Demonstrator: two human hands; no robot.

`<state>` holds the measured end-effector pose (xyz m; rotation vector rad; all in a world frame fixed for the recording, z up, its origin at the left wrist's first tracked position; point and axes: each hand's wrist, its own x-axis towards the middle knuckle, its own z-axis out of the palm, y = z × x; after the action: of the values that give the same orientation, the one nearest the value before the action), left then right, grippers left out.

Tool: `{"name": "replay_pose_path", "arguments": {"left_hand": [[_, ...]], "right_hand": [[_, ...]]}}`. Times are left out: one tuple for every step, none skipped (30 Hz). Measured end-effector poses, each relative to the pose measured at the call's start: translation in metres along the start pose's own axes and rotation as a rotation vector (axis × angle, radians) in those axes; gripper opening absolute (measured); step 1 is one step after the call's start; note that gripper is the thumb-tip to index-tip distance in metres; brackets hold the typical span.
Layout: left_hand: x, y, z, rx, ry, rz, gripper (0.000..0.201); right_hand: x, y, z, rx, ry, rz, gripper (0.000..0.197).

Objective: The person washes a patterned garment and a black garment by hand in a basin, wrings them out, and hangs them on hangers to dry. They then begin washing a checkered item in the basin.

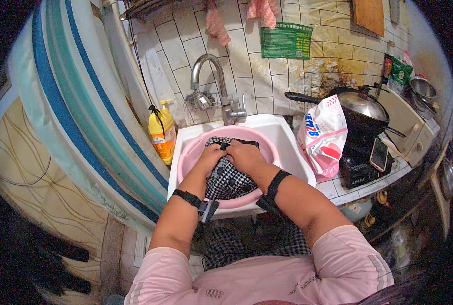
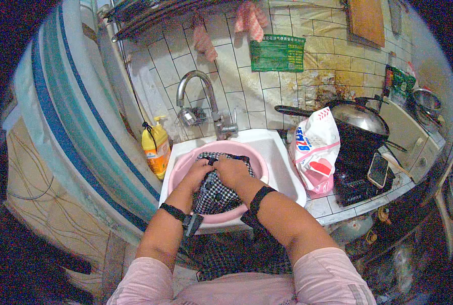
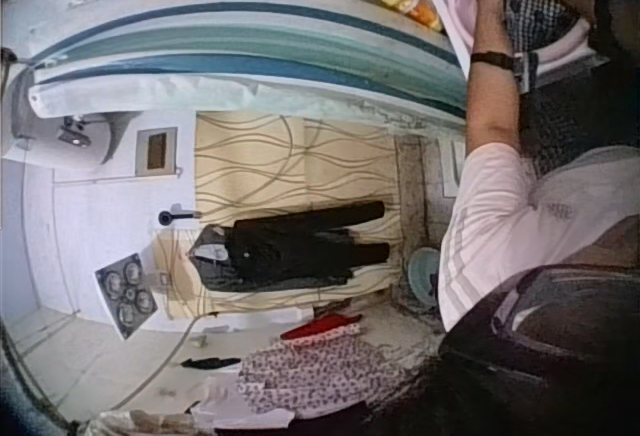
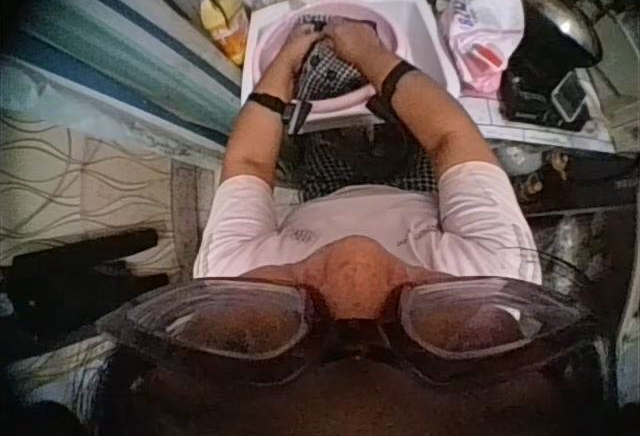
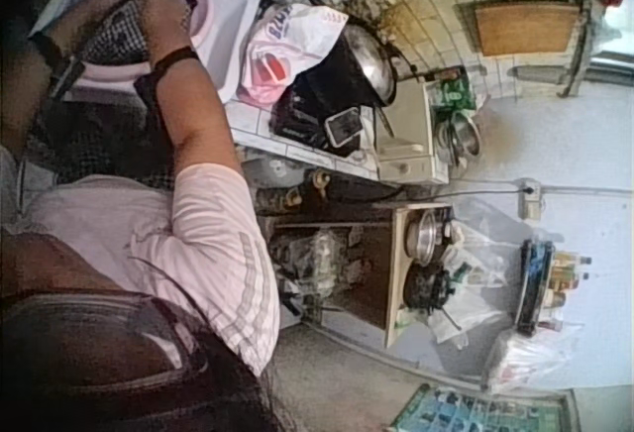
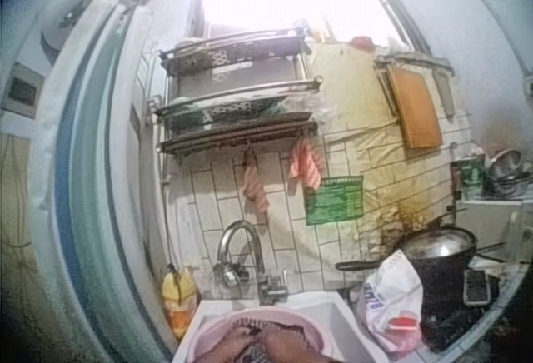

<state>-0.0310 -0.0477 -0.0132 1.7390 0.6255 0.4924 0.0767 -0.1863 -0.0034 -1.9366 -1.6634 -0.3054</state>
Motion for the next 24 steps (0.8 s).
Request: {"name": "replay_pose_path", "arguments": {"left_hand": [[-0.002, 0.001, -0.001, -0.042, -0.026, -0.01, 0.013], [-0.005, 0.0, -0.002, -0.085, -0.051, -0.022, 0.013], [-0.006, 0.0, -0.002, -0.086, -0.049, -0.027, 0.013], [-0.013, 0.01, 0.0, 0.015, -0.017, 0.034, 0.013], [-0.017, 0.015, 0.001, 0.116, 0.015, 0.093, 0.014], [-0.013, 0.009, 0.001, 0.116, 0.018, 0.083, 0.014], [-0.013, 0.011, 0.002, 0.192, 0.036, 0.176, 0.016], [-0.013, 0.012, 0.003, 0.269, 0.054, 0.268, 0.019], [-0.014, 0.013, 0.004, 0.342, 0.092, 0.306, 0.021], [-0.014, 0.012, 0.004, 0.343, 0.093, 0.297, 0.021], [-0.014, 0.012, 0.005, 0.328, 0.107, 0.311, 0.021], [-0.014, 0.011, 0.005, 0.312, 0.121, 0.324, 0.021], [-0.014, 0.013, 0.004, 0.444, 0.152, 0.329, 0.016], [-0.011, 0.009, 0.003, 0.446, 0.151, 0.323, 0.016], [-0.007, 0.004, 0.001, 0.492, 0.189, 0.375, 0.017], [-0.007, 0.003, 0.002, 0.536, 0.225, 0.427, 0.019], [-0.006, 0.002, 0.004, 0.533, 0.236, 0.457, 0.02], [-0.007, 0.001, 0.005, 0.534, 0.233, 0.453, 0.02], [-0.006, 0.001, 0.006, 0.523, 0.224, 0.45, 0.02], [-0.006, 0.002, 0.006, 0.511, 0.215, 0.448, 0.02], [-0.004, 0.0, 0.006, 0.468, 0.17, 0.42, 0.02], [0.001, -0.007, 0.003, 0.47, 0.171, 0.42, 0.02], [0.005, -0.015, -0.002, 0.401, 0.168, 0.415, 0.021], [0.008, -0.024, -0.007, 0.332, 0.166, 0.41, 0.021]], "right_hand": [[0.0, -0.001, 0.001, -0.018, 0.007, -0.007, 0.013], [-0.001, -0.002, 0.002, -0.035, 0.013, -0.014, 0.012], [-0.001, -0.002, 0.002, -0.031, 0.008, -0.015, 0.012], [-0.001, -0.001, 0.0, -0.001, 0.015, -0.001, 0.014], [-0.001, -0.001, -0.001, 0.029, 0.022, 0.014, 0.015], [-0.001, -0.001, -0.001, 0.036, 0.014, 0.014, 0.015], [0.0, -0.002, -0.001, 0.036, 0.02, 0.056, 0.017], [0.001, -0.002, -0.001, 0.036, 0.027, 0.098, 0.018], [0.002, -0.001, 0.002, 0.039, 0.024, 0.111, 0.02], [0.003, 0.001, 0.003, 0.046, 0.017, 0.112, 0.02], [0.003, 0.004, 0.004, 0.036, 0.029, 0.074, 0.02], [0.003, 0.006, 0.005, 0.026, 0.041, 0.037, 0.021], [0.005, 0.007, 0.008, 0.054, 0.04, 0.059, 0.018], [0.005, 0.009, 0.01, 0.06, 0.036, 0.06, 0.018], [0.006, 0.011, 0.011, 0.095, 0.009, 0.073, 0.017], [0.006, 0.013, 0.011, 0.13, -0.019, 0.086, 0.015], [0.006, 0.014, 0.011, 0.133, -0.022, 0.089, 0.015], [0.005, 0.015, 0.011, 0.138, -0.03, 0.104, 0.015], [0.006, 0.017, 0.01, 0.142, -0.035, 0.12, 0.014], [0.005, 0.018, 0.01, 0.146, -0.039, 0.138, 0.013], [0.005, 0.019, 0.01, 0.158, -0.034, 0.127, 0.016], [0.006, 0.016, 0.009, 0.16, -0.033, 0.126, 0.016], [0.007, 0.009, 0.007, 0.165, -0.017, 0.11, 0.017], [0.008, 0.002, 0.005, 0.171, -0.001, 0.094, 0.02]]}}
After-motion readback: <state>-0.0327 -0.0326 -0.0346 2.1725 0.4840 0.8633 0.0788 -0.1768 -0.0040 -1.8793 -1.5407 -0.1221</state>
